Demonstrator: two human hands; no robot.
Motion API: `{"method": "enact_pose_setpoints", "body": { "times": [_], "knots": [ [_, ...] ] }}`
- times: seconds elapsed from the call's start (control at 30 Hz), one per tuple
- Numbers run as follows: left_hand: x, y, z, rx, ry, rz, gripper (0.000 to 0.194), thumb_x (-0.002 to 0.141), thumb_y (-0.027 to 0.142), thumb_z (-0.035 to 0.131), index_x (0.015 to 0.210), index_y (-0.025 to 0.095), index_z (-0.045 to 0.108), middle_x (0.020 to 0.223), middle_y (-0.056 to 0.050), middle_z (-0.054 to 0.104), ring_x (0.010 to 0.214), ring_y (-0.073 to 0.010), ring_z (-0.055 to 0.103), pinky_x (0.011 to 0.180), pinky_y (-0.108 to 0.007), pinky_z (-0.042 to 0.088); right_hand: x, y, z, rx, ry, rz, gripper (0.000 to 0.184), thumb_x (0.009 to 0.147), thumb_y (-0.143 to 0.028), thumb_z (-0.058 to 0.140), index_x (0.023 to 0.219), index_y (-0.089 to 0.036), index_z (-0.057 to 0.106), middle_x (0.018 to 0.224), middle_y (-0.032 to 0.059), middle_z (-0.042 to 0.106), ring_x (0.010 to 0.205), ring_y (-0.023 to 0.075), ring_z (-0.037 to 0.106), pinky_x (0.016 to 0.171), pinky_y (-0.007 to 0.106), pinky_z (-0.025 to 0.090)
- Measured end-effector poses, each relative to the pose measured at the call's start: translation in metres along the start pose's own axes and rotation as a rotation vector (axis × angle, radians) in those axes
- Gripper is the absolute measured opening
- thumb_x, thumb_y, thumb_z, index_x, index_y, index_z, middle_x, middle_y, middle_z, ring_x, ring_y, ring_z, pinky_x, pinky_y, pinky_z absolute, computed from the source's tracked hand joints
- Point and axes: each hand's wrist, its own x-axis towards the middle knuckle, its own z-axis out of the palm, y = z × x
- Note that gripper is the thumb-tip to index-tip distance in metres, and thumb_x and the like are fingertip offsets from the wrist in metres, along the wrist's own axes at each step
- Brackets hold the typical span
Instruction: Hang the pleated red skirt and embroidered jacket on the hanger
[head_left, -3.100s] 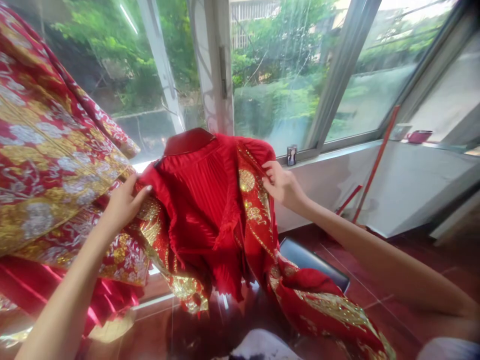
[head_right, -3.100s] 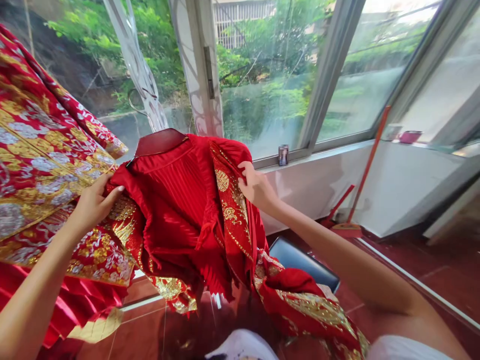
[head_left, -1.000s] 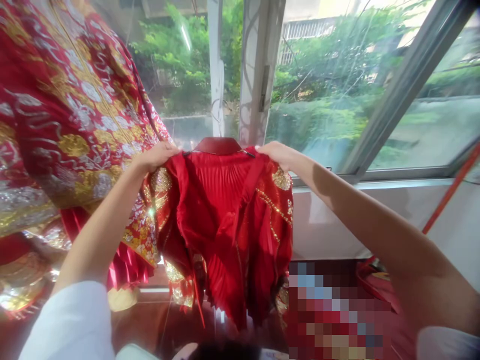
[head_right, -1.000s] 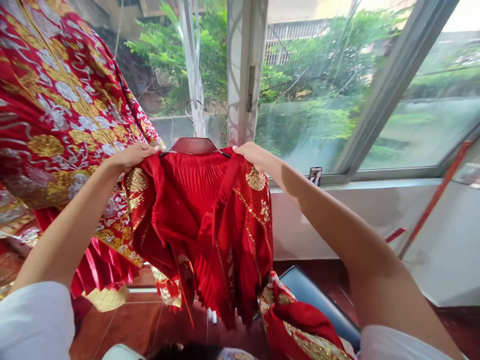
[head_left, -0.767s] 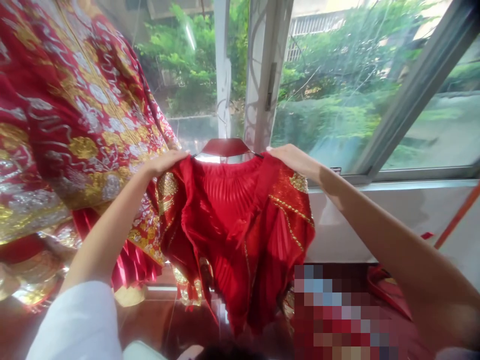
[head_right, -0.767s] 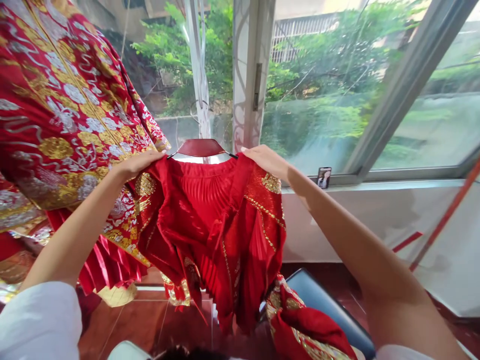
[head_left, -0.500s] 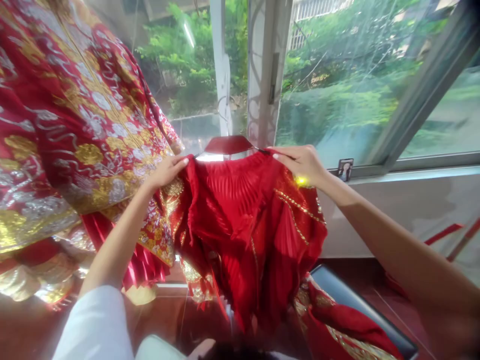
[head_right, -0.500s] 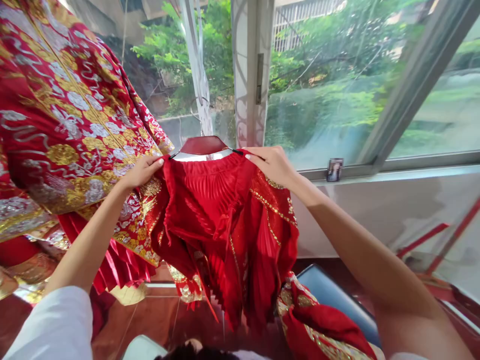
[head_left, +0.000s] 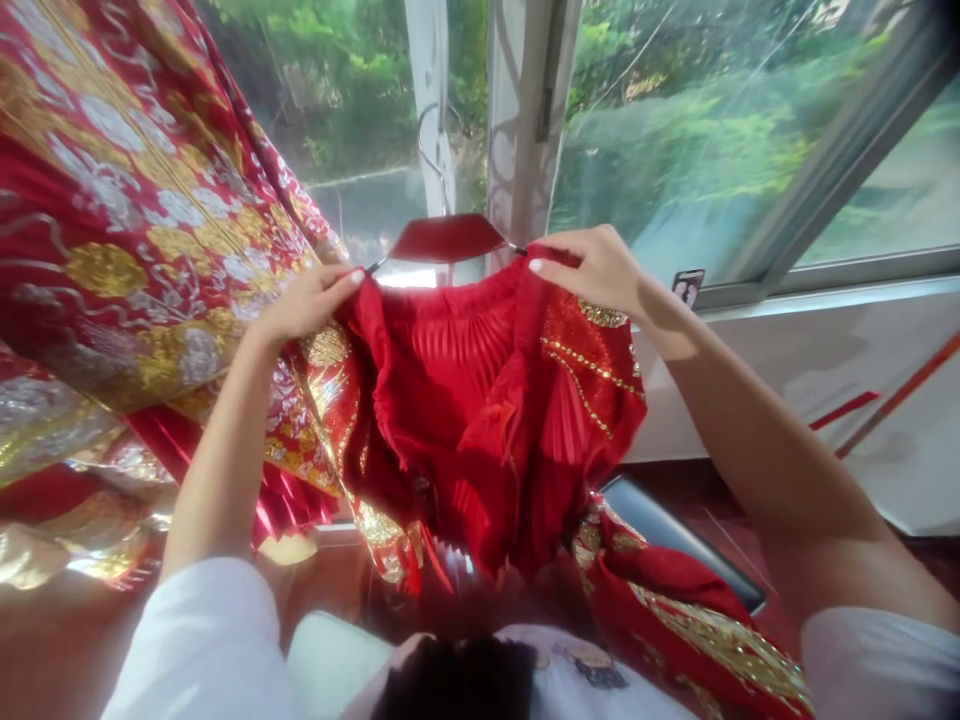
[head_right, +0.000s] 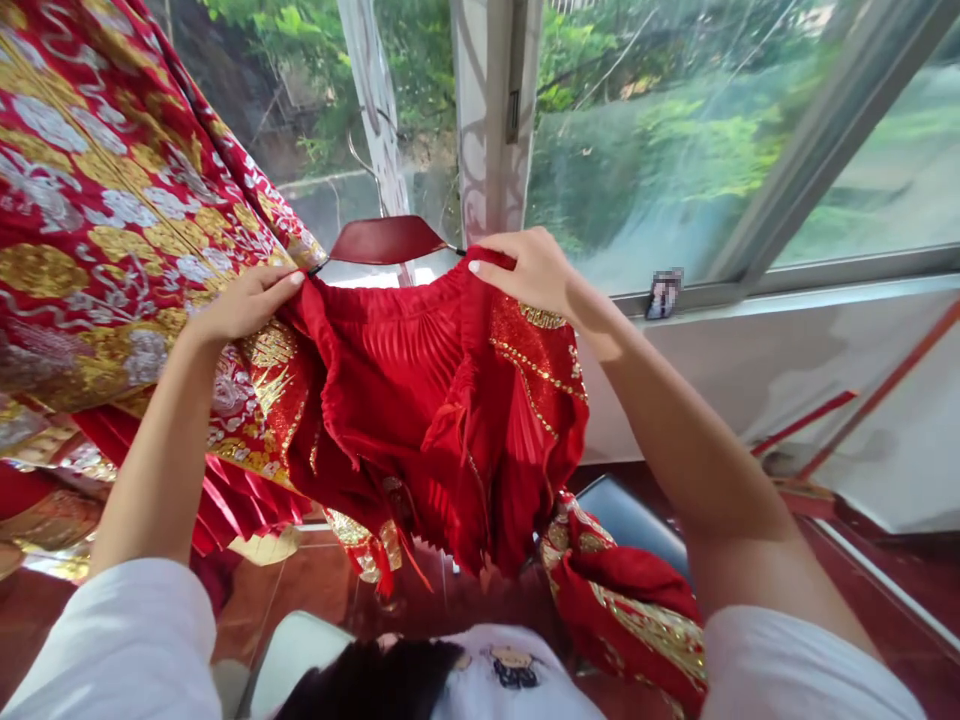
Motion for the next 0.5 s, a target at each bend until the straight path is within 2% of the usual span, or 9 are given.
{"method": "enact_pose_setpoints", "body": {
  "times": [0.13,0.23,0.3,0.4,0.43,0.5],
  "knots": [
    [-0.028,0.008,0.013,0.123,0.229,-0.071,0.044,0.089,0.054,0.043,0.073,0.016,0.058,0.066,-0.002,0.053,0.067,-0.0163,0.05,0.068,-0.029,0.042,-0.019,-0.011,0.004,-0.145,0.145,-0.112,0.039,0.084,-0.039,0.059,0.117,-0.022,0.066,0.113,0.0069,0.066,0.112,0.0296,0.057,0.1,0.047,0.04],
    [-0.039,0.004,0.026,0.202,0.38,-0.116,0.043,0.09,0.052,0.041,0.071,0.017,0.058,0.064,-0.002,0.052,0.068,-0.0175,0.051,0.069,-0.03,0.04,-0.05,-0.047,0.03,-0.151,0.225,-0.121,0.046,0.085,-0.048,0.055,0.121,-0.022,0.063,0.115,0.0105,0.064,0.115,0.0326,0.054,0.1,0.05,0.038],
    [-0.042,0.001,0.033,0.221,0.425,-0.119,0.043,0.091,0.052,0.04,0.073,0.018,0.058,0.064,-0.001,0.052,0.07,-0.0182,0.052,0.07,-0.03,0.039,-0.077,-0.076,0.068,-0.072,0.117,-0.108,0.048,0.085,-0.056,0.05,0.115,-0.022,0.065,0.105,0.012,0.065,0.104,0.0308,0.059,0.093,0.048,0.043],
    [-0.04,-0.002,0.038,0.225,0.437,-0.117,0.043,0.092,0.052,0.039,0.075,0.018,0.058,0.065,-0.002,0.053,0.07,-0.0187,0.052,0.07,-0.03,0.039,-0.109,-0.105,0.146,0.036,-0.21,-0.026,0.06,0.072,-0.067,0.061,0.109,-0.02,0.065,0.101,0.0149,0.066,0.09,0.0321,0.061,0.079,0.046,0.047],
    [-0.039,-0.002,0.038,0.227,0.437,-0.119,0.043,0.092,0.053,0.039,0.076,0.018,0.059,0.066,-0.002,0.054,0.07,-0.0191,0.053,0.07,-0.03,0.039,-0.117,-0.106,0.171,0.069,-0.234,0.033,0.057,0.069,-0.064,0.065,0.106,-0.021,0.065,0.102,0.0156,0.066,0.09,0.0334,0.06,0.077,0.046,0.047],
    [-0.038,-0.001,0.036,0.233,0.43,-0.13,0.042,0.092,0.053,0.039,0.081,0.018,0.061,0.071,-0.003,0.058,0.076,-0.0207,0.056,0.074,-0.031,0.041,-0.127,-0.096,0.21,0.282,-0.205,0.194,0.035,0.074,-0.051,0.062,0.091,-0.021,0.064,0.089,0.0134,0.067,0.083,0.0303,0.061,0.074,0.042,0.046]
  ]
}}
